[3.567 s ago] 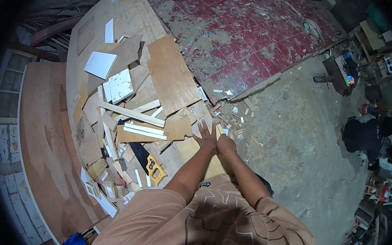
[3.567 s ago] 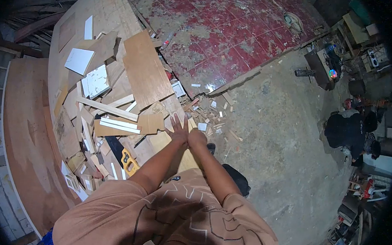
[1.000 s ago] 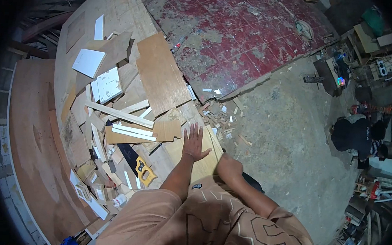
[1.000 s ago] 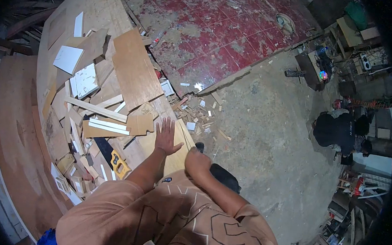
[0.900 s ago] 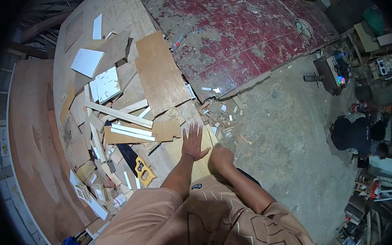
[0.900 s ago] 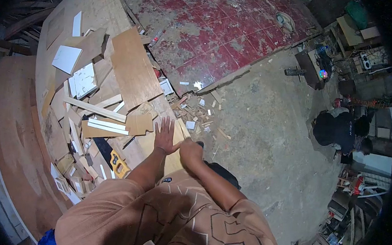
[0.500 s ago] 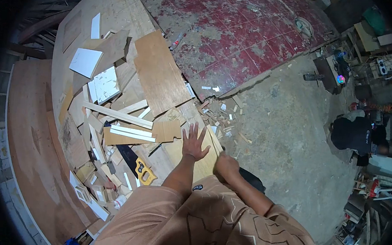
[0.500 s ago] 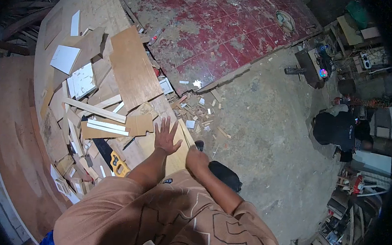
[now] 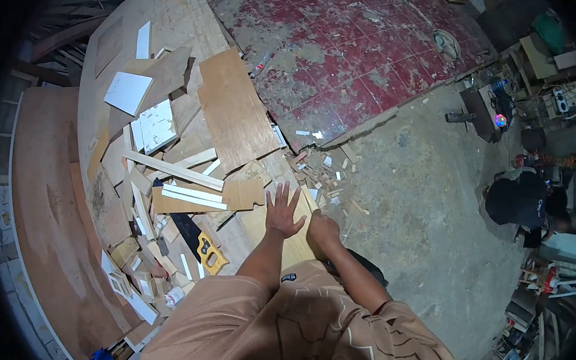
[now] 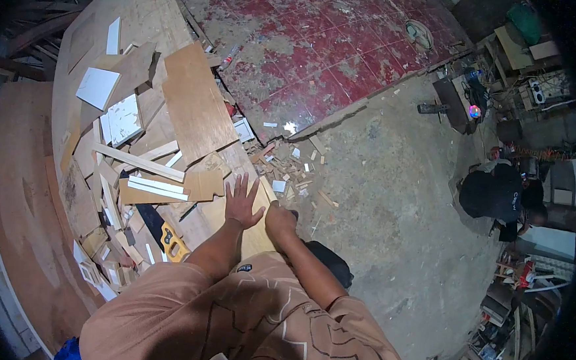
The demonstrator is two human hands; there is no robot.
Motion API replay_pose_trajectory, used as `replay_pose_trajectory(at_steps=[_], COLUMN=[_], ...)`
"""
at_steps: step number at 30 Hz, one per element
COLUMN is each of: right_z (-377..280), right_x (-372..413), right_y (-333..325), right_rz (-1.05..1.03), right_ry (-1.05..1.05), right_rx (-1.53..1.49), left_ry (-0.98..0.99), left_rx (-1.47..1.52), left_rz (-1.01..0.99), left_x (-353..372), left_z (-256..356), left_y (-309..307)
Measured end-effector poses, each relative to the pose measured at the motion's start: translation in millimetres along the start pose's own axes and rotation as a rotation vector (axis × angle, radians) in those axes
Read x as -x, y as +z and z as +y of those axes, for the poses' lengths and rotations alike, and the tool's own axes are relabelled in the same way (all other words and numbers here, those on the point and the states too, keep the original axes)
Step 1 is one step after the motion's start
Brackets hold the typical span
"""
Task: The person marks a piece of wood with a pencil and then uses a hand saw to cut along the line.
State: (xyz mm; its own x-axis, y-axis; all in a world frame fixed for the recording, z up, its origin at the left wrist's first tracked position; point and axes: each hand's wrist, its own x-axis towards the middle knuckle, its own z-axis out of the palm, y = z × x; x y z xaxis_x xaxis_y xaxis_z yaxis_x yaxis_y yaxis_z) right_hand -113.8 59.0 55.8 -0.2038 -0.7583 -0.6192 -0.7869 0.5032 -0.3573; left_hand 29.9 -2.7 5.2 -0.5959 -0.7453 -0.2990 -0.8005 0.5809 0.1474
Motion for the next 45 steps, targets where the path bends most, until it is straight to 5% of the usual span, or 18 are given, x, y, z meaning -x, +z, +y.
replay_pose_trajectory(at_steps=[9, 19, 29, 33, 35, 38, 45], right_z=[16, -23, 10, 1, -4, -10, 8], right_x=[106, -42, 96, 48, 2, -48, 53], right_y=[-48, 3, -50, -42, -22, 0, -42], right_rz=[-0.143, 0.001, -0.132, -0.124, -0.140, -0.149, -0.226], right_ry=[0.109, 0.058, 0.095, 0.111, -0.080, 0.036, 0.141], right_rx=[0.008, -0.018, 0.017, -0.010, 0.137, 0.056, 0.009], left_ry=[0.014, -0.007, 0.008, 0.013, 0.009, -0.027, -0.005], left_rx=[0.010, -0.004, 0.061, 0.077, 0.075, -0.017, 0.044], left_rz=[0.030, -0.083, 0.020, 0.039, 0.038, -0.072, 0.017], left_x=[-2, -3, -1, -2, -2, -5, -3], left_z=[0, 2, -3, -2, -2, 0, -2], left_y=[-1, -13, 4, 3, -1, -10, 1])
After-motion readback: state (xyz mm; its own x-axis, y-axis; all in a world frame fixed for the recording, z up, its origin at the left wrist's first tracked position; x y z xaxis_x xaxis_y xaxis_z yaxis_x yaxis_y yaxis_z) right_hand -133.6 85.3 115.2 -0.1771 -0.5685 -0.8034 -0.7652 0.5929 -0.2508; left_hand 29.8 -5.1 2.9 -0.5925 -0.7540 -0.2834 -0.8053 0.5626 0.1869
